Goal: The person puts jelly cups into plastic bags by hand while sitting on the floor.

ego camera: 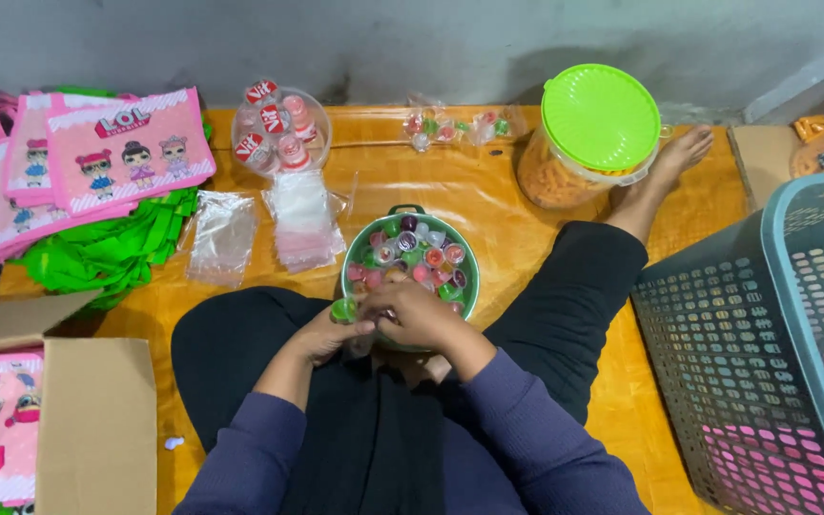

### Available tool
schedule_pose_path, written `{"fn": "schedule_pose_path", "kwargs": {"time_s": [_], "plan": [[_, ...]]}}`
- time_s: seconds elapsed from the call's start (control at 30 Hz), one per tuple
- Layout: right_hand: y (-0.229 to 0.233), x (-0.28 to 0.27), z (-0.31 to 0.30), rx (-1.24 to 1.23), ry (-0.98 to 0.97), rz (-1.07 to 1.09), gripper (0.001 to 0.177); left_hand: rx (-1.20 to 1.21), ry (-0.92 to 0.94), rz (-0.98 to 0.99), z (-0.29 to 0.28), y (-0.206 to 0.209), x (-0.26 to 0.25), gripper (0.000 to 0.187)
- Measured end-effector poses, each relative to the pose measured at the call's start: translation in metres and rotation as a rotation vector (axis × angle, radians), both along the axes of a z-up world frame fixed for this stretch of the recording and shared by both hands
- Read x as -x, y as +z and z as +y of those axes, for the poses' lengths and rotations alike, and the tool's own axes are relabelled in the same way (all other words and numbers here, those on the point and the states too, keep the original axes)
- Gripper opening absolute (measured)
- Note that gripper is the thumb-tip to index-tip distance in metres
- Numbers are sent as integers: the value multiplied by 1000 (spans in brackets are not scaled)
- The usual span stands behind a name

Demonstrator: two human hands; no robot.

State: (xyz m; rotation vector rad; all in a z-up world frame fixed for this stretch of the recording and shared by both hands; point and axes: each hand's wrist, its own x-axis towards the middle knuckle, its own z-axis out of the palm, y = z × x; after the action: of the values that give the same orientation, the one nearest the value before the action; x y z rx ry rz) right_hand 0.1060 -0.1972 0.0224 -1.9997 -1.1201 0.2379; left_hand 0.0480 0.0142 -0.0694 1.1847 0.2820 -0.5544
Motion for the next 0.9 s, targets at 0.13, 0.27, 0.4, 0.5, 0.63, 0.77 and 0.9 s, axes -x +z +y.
{"fn": "schedule_pose_path", "kwargs": {"time_s": [0.13, 0.27, 0.4, 0.5, 0.63, 0.77, 0.9], "plan": [[5, 4, 3, 51, -86, -37, 22, -45, -76, -53, 5, -62, 0, 57], [-1, 19, -1, -66, -47, 73, 59, -65, -210, -50, 10, -76, 13, 64], [-17, 22, -10, -20, -29, 45, 49, -50, -290, -154, 5, -48, 8, 69], [-23, 34, -14, -1, -25, 53, 42, -31, -289, -124, 2, -31, 9, 69], [2, 29, -14, 54, -1, 93, 48, -186, -309, -62, 3, -32, 11, 47], [-31, 24, -16, 11, -48, -40, 22, 77, -290, -70, 5, -42, 2, 67], [-23, 33, -14, -8, -134, -28, 7, 195, -184, -5, 3, -34, 1, 80]]}}
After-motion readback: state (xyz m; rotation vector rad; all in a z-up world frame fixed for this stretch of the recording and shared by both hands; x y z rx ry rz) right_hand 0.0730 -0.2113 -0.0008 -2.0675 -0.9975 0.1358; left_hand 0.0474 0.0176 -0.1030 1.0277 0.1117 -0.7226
